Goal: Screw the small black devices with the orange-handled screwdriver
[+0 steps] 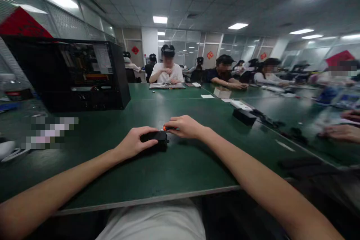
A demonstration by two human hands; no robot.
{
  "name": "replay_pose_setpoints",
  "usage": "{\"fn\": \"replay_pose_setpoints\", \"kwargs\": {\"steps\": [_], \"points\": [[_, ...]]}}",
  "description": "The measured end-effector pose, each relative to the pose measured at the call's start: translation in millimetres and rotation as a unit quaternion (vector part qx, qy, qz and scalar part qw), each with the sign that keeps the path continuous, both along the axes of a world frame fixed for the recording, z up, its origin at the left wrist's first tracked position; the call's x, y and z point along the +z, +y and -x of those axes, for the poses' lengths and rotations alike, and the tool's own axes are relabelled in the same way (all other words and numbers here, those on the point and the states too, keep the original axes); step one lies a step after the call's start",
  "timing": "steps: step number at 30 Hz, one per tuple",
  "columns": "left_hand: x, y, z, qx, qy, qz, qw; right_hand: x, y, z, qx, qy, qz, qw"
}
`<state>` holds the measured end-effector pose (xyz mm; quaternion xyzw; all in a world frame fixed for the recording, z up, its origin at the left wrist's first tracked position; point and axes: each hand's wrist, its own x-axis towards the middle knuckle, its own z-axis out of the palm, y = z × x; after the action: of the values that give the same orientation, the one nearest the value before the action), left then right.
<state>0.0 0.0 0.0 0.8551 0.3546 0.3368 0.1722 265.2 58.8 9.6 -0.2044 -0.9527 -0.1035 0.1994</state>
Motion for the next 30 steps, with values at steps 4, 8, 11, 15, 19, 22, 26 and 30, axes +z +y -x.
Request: {"fn": "replay_pose_setpoints", "kwargs": {"steps": [4, 8, 11, 15, 19, 22, 26, 30], "points": [[-0.2, -0.8, -0.4, -0.006, 0.0, 0.004, 1.0, -7.2, 2.1, 3.4, 0.003, 0.012, 0.015, 1.0], [0.8, -0.5, -0.2, 0.001, -0.005, 0.013, 1.0, -11.6, 1.5, 8.0, 0.027, 0.038, 0.076, 0.996], [1.9, -0.3, 0.1, 0.013, -0.015, 0.024, 1.0, -12.5, 0.2, 10.8, 0.035, 0.055, 0.155, 0.986], [1.5, -1.3, -0.8, 0.013, -0.016, 0.037, 0.999, -8.5, -2.4, 10.0, 0.032, 0.043, 0.183, 0.982], [2.9, 1.7, 4.4, 0.001, -0.022, 0.06, 0.998, -0.5, -5.7, 4.7, 0.015, 0.008, 0.047, 0.999], [9.7, 9.7, 18.6, -0.039, -0.009, 0.103, 0.994, 2.6, -7.6, 2.6, -0.005, -0.016, -0.043, 0.999], [20.0, 20.7, 38.8, -0.089, 0.028, 0.204, 0.975, 2.6, -10.3, 4.4, -0.021, -0.028, -0.107, 0.994], [20.0, 23.3, 42.9, -0.094, 0.004, 0.247, 0.964, -0.3, -11.8, 6.9, -0.032, -0.03, -0.124, 0.991]]}}
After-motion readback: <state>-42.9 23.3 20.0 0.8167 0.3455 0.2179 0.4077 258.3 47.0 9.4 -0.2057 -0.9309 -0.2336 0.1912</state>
